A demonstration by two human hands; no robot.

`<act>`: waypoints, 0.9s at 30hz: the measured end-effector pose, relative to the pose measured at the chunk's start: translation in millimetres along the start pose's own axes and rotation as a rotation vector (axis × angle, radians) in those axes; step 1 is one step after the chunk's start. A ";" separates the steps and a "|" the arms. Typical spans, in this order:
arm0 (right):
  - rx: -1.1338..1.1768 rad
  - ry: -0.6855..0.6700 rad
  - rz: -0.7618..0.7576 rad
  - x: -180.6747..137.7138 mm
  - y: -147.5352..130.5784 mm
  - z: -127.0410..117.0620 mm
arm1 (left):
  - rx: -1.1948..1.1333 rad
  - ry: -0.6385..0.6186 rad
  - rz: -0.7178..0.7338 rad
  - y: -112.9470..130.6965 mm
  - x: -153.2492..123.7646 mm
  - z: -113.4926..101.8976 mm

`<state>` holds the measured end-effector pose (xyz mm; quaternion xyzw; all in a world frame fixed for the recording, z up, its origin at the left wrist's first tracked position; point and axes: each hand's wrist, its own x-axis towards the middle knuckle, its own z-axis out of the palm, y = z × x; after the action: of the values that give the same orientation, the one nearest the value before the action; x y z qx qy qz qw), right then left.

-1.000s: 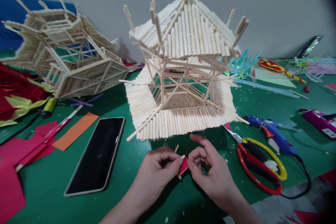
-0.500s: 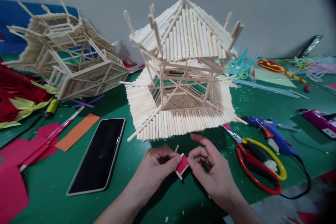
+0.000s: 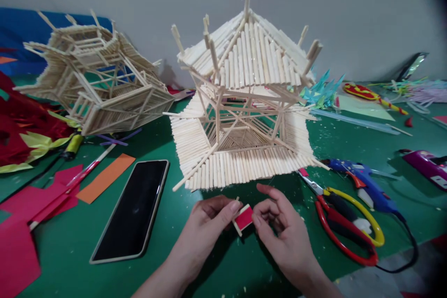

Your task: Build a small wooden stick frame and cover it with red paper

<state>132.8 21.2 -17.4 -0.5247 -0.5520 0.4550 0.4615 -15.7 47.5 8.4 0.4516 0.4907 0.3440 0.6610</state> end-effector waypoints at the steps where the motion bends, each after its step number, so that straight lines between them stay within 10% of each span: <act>1: 0.007 0.041 -0.002 0.1 0.9 0.5 | -0.015 0.006 0.008 -0.4 -0.5 0.5; 15: 0.106 0.318 -0.011 2.0 0.0 10.1 | -0.039 0.079 -0.033 -18.2 4.3 8.5; 27: 0.094 0.081 0.103 1.9 -7.4 -2.1 | -0.031 0.049 -0.129 -4.8 -0.1 12.6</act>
<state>133.7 22.9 -9.7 -0.5483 -0.4831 0.4817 0.4837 -3.6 42.5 5.3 0.4002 0.5295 0.3194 0.6764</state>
